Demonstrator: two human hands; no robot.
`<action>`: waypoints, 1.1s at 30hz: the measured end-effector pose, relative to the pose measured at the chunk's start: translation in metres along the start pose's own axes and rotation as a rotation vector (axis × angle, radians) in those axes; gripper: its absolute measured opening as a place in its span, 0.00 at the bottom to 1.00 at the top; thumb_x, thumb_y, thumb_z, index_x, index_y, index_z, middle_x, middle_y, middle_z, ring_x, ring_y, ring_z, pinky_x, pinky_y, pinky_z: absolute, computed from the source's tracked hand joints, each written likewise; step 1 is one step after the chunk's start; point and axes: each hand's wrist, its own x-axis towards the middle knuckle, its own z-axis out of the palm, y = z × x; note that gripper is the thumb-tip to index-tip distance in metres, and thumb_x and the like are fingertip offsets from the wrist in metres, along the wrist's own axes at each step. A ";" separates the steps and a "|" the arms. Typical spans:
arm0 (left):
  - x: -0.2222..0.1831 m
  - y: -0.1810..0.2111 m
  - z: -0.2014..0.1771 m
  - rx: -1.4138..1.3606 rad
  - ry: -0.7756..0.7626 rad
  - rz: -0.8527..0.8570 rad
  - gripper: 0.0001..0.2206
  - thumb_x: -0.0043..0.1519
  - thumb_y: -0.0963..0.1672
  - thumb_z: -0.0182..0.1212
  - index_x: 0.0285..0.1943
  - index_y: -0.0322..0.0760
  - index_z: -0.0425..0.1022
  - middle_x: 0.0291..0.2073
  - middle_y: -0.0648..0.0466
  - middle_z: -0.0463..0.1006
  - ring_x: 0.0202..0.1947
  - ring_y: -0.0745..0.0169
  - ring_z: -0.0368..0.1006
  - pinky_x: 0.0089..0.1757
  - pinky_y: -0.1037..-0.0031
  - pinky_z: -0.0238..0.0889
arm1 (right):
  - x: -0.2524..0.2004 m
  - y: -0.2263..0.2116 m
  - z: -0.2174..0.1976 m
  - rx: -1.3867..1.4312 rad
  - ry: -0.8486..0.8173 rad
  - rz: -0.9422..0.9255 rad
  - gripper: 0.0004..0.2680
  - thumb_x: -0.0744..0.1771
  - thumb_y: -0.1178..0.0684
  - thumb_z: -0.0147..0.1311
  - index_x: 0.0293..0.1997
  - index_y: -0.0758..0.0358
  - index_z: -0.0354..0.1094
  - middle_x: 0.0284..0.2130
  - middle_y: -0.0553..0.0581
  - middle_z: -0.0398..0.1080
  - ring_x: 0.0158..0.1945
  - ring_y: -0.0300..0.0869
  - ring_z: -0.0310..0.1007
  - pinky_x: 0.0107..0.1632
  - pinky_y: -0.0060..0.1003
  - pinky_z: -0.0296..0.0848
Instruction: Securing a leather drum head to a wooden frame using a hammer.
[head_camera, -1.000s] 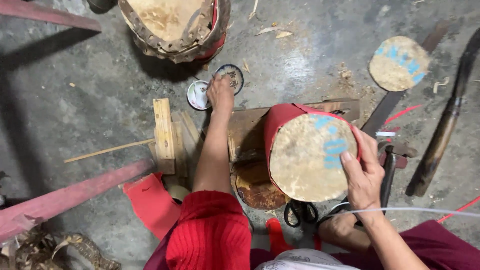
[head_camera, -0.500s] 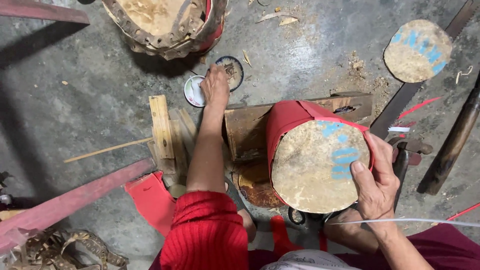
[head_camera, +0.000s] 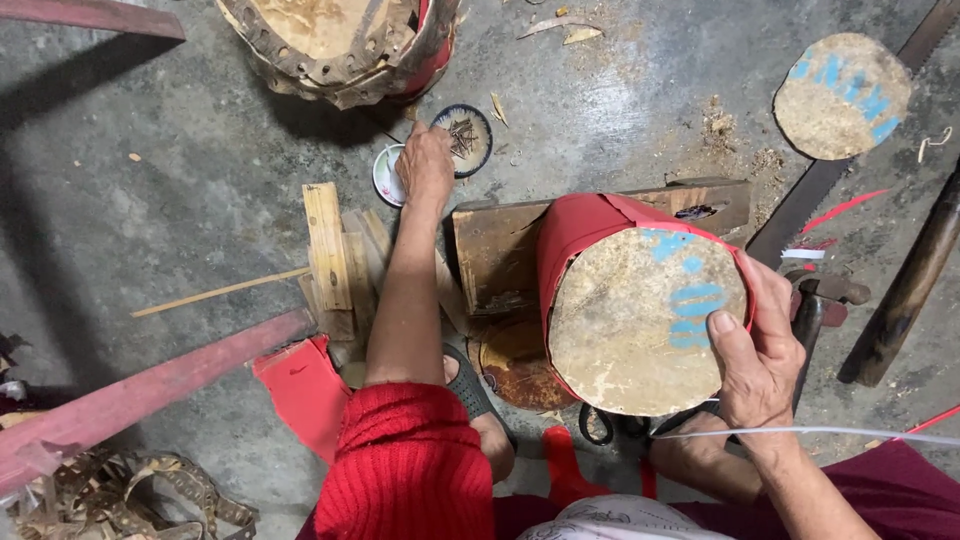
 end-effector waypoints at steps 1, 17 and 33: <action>0.000 0.003 -0.003 -0.007 -0.024 -0.026 0.07 0.63 0.40 0.58 0.34 0.32 0.79 0.35 0.46 0.75 0.31 0.51 0.74 0.35 0.58 0.68 | 0.000 0.000 0.000 -0.002 0.001 0.000 0.21 0.67 0.60 0.45 0.70 0.74 0.55 0.65 0.67 0.58 0.66 0.52 0.56 0.70 0.45 0.55; -0.007 0.011 0.034 0.029 0.108 -0.010 0.07 0.52 0.39 0.69 0.39 0.38 0.83 0.38 0.48 0.74 0.33 0.47 0.76 0.36 0.53 0.69 | 0.000 0.001 0.000 -0.020 0.003 0.024 0.21 0.67 0.59 0.45 0.70 0.74 0.55 0.64 0.66 0.58 0.66 0.52 0.55 0.70 0.46 0.54; -0.003 -0.001 0.043 0.117 0.099 -0.056 0.06 0.59 0.40 0.59 0.29 0.36 0.80 0.32 0.45 0.79 0.32 0.42 0.77 0.35 0.52 0.70 | -0.001 0.013 0.004 0.069 0.037 -0.043 0.20 0.68 0.58 0.47 0.70 0.70 0.57 0.64 0.67 0.58 0.68 0.53 0.55 0.71 0.48 0.52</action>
